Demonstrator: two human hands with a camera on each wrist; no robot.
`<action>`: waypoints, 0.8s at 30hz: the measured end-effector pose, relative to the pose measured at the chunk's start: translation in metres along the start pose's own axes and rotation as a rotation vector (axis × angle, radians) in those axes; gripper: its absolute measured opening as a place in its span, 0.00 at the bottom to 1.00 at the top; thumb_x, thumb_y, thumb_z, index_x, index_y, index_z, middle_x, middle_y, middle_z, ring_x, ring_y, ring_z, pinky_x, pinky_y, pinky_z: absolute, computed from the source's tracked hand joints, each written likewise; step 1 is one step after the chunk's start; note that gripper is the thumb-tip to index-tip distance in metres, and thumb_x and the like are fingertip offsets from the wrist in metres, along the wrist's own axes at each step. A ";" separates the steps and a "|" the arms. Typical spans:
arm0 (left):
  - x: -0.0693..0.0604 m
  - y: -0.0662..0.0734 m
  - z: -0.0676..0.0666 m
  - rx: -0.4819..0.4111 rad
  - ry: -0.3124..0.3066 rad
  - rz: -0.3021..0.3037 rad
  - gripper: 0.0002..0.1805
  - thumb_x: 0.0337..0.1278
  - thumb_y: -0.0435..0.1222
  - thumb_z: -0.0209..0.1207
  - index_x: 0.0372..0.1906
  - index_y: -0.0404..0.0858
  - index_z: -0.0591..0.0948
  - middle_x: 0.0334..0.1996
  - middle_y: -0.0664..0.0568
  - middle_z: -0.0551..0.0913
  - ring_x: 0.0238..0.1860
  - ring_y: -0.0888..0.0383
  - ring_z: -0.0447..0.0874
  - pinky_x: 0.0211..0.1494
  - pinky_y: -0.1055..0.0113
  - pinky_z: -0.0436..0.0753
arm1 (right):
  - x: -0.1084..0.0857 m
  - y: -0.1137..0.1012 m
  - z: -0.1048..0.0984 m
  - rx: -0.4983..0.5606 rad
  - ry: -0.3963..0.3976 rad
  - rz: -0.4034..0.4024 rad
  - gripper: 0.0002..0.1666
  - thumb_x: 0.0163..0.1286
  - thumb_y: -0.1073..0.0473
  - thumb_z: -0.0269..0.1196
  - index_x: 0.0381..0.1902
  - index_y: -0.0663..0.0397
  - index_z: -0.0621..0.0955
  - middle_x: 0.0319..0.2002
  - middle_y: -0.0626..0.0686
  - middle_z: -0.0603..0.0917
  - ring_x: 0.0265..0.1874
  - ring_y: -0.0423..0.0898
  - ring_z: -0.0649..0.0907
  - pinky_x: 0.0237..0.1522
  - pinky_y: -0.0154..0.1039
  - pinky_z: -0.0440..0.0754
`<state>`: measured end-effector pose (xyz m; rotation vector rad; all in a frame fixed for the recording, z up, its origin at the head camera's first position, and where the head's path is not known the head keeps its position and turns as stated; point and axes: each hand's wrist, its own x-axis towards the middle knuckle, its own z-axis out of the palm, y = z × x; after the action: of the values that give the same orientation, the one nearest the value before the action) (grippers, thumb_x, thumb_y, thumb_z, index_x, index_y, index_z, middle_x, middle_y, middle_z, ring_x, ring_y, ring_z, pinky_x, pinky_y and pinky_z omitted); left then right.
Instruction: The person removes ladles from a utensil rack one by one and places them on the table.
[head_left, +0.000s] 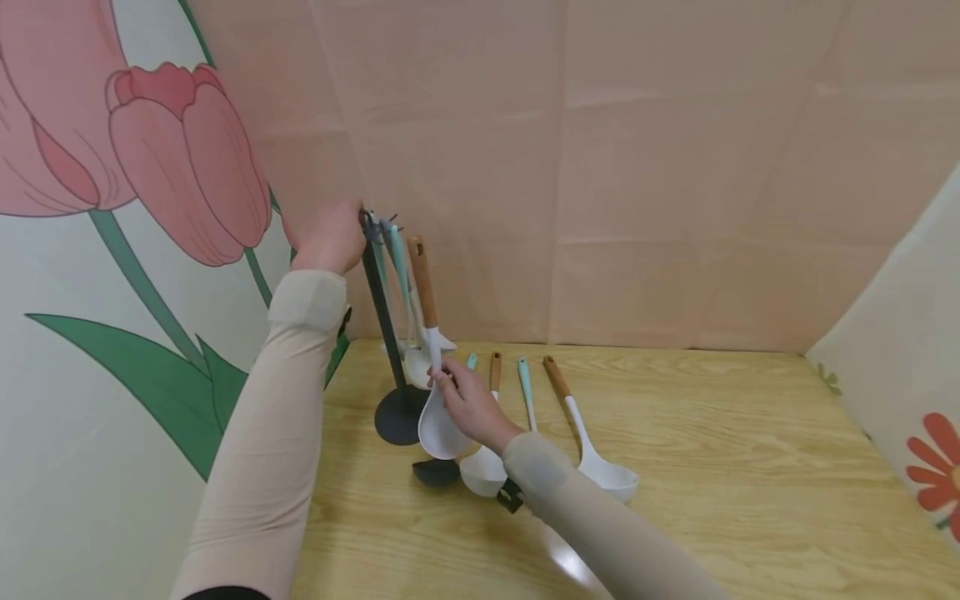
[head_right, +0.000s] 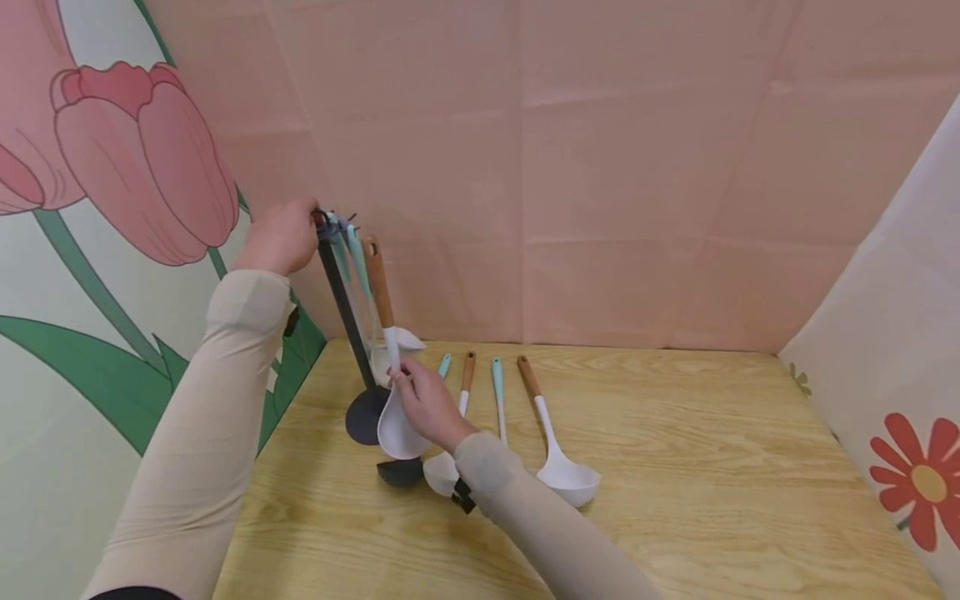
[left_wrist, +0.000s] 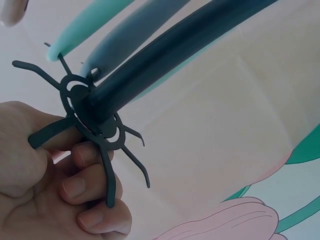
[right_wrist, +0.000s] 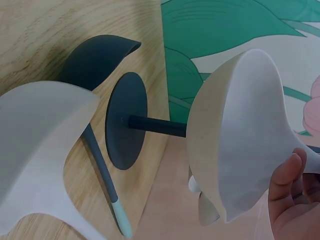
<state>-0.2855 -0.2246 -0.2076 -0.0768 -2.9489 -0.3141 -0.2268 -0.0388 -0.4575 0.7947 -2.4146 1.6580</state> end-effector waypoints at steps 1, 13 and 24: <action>0.000 0.000 0.000 0.005 0.000 0.001 0.15 0.70 0.27 0.43 0.56 0.35 0.74 0.51 0.38 0.79 0.49 0.42 0.73 0.59 0.45 0.72 | -0.001 0.000 -0.001 0.005 0.001 0.005 0.15 0.82 0.55 0.48 0.50 0.58 0.78 0.38 0.51 0.83 0.27 0.41 0.77 0.32 0.36 0.77; 0.001 -0.001 -0.001 0.015 -0.010 -0.002 0.17 0.70 0.28 0.43 0.58 0.35 0.73 0.55 0.37 0.78 0.53 0.41 0.74 0.61 0.42 0.71 | -0.008 0.013 -0.009 -0.002 0.017 -0.002 0.13 0.81 0.56 0.49 0.48 0.58 0.78 0.31 0.55 0.80 0.25 0.41 0.76 0.29 0.35 0.75; 0.003 -0.002 0.001 0.006 -0.007 -0.003 0.17 0.71 0.28 0.42 0.59 0.35 0.73 0.57 0.37 0.78 0.54 0.41 0.74 0.61 0.42 0.71 | -0.018 0.030 -0.019 -0.001 0.003 0.050 0.15 0.82 0.53 0.47 0.49 0.53 0.78 0.36 0.54 0.82 0.26 0.43 0.76 0.29 0.37 0.75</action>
<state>-0.2889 -0.2268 -0.2084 -0.0724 -2.9574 -0.3062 -0.2297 -0.0071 -0.4814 0.7364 -2.4530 1.6739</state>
